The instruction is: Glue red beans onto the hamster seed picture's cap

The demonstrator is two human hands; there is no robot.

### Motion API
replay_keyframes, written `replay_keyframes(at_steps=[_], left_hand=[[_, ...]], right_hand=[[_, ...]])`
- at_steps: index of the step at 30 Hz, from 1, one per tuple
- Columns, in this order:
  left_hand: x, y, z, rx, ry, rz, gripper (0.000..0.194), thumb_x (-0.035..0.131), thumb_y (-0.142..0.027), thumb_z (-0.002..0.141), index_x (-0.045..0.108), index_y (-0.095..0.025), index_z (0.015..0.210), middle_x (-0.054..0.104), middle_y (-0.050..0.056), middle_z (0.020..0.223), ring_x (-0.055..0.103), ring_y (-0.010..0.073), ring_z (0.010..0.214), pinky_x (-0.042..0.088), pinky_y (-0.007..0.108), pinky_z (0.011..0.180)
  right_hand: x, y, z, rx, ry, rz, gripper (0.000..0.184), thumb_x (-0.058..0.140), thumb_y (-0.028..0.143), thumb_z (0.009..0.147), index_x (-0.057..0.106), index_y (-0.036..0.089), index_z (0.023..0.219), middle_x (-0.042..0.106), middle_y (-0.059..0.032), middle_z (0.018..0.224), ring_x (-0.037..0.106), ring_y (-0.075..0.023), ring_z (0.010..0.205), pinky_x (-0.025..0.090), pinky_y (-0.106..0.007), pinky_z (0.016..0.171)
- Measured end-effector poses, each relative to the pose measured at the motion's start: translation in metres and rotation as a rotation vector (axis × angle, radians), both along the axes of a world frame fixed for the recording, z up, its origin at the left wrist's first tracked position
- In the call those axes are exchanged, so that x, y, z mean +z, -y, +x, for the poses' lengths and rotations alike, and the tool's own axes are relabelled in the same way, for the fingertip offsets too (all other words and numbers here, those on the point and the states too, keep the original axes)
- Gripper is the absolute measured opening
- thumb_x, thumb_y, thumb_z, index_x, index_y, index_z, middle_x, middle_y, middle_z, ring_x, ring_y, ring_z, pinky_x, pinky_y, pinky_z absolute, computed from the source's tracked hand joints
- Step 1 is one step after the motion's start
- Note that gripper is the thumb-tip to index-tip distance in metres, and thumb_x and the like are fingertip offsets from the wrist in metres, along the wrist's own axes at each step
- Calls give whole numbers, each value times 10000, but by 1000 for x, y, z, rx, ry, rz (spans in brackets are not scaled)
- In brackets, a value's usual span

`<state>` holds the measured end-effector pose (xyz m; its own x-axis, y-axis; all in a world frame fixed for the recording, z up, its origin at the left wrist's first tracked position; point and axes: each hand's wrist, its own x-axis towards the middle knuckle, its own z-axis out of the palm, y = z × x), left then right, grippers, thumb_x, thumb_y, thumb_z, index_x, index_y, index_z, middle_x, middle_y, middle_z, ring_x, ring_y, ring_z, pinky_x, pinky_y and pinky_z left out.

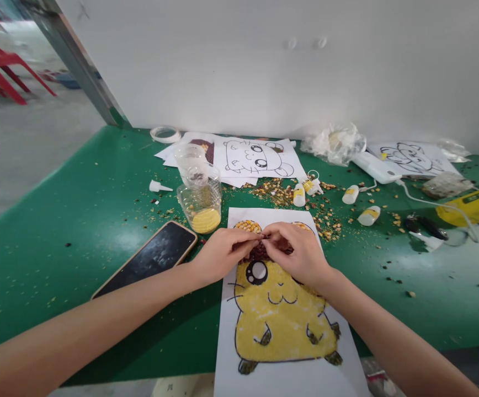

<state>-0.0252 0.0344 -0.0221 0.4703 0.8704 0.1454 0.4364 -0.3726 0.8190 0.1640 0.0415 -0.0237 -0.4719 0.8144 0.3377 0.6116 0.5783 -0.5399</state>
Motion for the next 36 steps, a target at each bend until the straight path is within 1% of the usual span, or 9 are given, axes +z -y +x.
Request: replay_keyframes(at_steps=[5,11,14,17,22,25,28,32,36], left_hand=[[1,0,0,-17,-19,11,246,445,-214,899,684,-159,881,601,-10,617,523,89,571,412,192,564],[0,0,0,-44,-64,44,245,443,-217,903,668,-162,825,610,-8,633,525,94,583,408,196,567],[-3,0,0,-51,-83,89,236,442,-225,912,665,-164,866,636,2,671,544,101,607,417,202,584],[-6,1,-1,-52,-134,158,236,436,-225,919,664,-166,912,661,19,731,569,113,652,431,213,606],[-10,2,-4,-64,-206,246,262,413,-234,927,665,-167,909,673,40,786,594,130,705,457,230,634],[-11,2,-4,-68,-226,267,277,396,-240,931,663,-169,908,671,44,791,595,134,711,464,240,643],[-8,2,-3,-59,-185,233,263,409,-236,926,660,-169,882,662,33,762,580,125,688,449,230,630],[-1,1,-1,-52,-86,86,259,432,-222,913,657,-164,799,615,-4,646,526,95,592,407,198,568],[4,0,1,-37,2,-30,231,460,-203,890,670,-156,805,613,-9,634,529,86,580,410,186,565]], right_hand=[[-2,-1,1,-5,33,13,102,562,246,840,623,207,911,664,10,691,587,-134,664,394,-241,619],[-3,-2,2,-4,87,-8,99,532,250,870,619,206,859,655,-1,714,574,-131,662,373,-242,610],[-3,-2,1,12,96,-14,93,526,241,869,604,199,842,651,-5,717,575,-129,666,369,-234,598],[-3,-2,1,34,112,-8,89,531,233,861,587,193,804,632,4,674,558,-122,631,358,-230,583],[-3,-2,0,54,157,-42,96,507,237,863,568,201,798,607,18,650,543,-117,622,344,-228,577],[-3,-2,-1,55,175,-59,94,500,227,855,560,202,787,594,24,645,533,-110,607,338,-226,570],[-3,-2,-1,60,157,-46,97,490,221,851,553,202,780,584,26,634,526,-106,597,339,-223,566],[-1,-2,-1,42,120,-17,79,501,207,834,550,200,772,573,26,617,526,-109,596,342,-221,564],[0,-2,0,43,94,3,76,504,200,827,545,196,763,555,29,609,509,-103,576,342,-217,554]])
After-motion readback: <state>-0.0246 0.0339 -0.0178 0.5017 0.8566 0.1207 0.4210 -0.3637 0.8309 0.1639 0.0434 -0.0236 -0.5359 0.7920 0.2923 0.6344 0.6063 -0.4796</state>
